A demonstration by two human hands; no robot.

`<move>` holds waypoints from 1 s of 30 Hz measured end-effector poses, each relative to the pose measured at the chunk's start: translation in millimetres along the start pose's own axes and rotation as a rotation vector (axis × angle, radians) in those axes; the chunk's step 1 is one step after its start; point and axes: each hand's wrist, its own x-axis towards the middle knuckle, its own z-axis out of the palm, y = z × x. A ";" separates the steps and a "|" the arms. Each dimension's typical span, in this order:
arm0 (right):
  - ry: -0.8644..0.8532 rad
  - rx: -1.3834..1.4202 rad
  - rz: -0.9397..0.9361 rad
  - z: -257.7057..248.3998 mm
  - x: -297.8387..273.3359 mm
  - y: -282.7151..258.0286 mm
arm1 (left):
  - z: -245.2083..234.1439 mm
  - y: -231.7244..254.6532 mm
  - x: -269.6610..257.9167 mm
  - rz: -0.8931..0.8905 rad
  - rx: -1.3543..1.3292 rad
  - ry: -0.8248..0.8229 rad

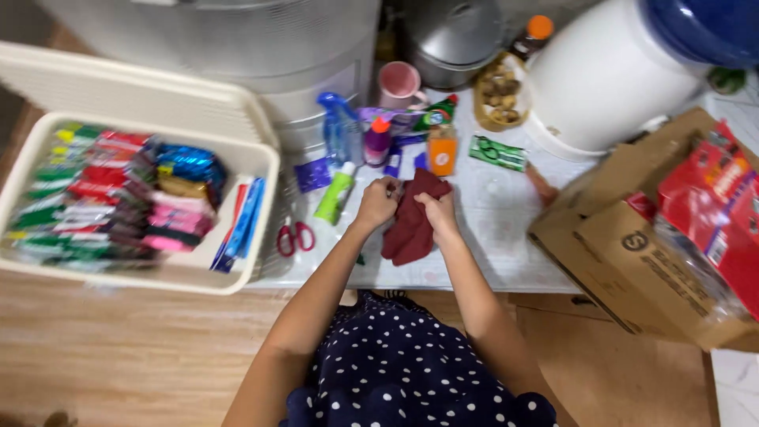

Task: The person wipes various laundry detergent bottles and packets with a red cloth and places them into a white plastic basket. The person handles items one at a time, including liquid detergents, fabric softeners, and small sachets, arranging them inside the basket.

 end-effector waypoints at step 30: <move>0.120 0.123 -0.073 -103.7 25.3 6.6 | 85.1 107.2 36.6 -0.059 -0.350 0.313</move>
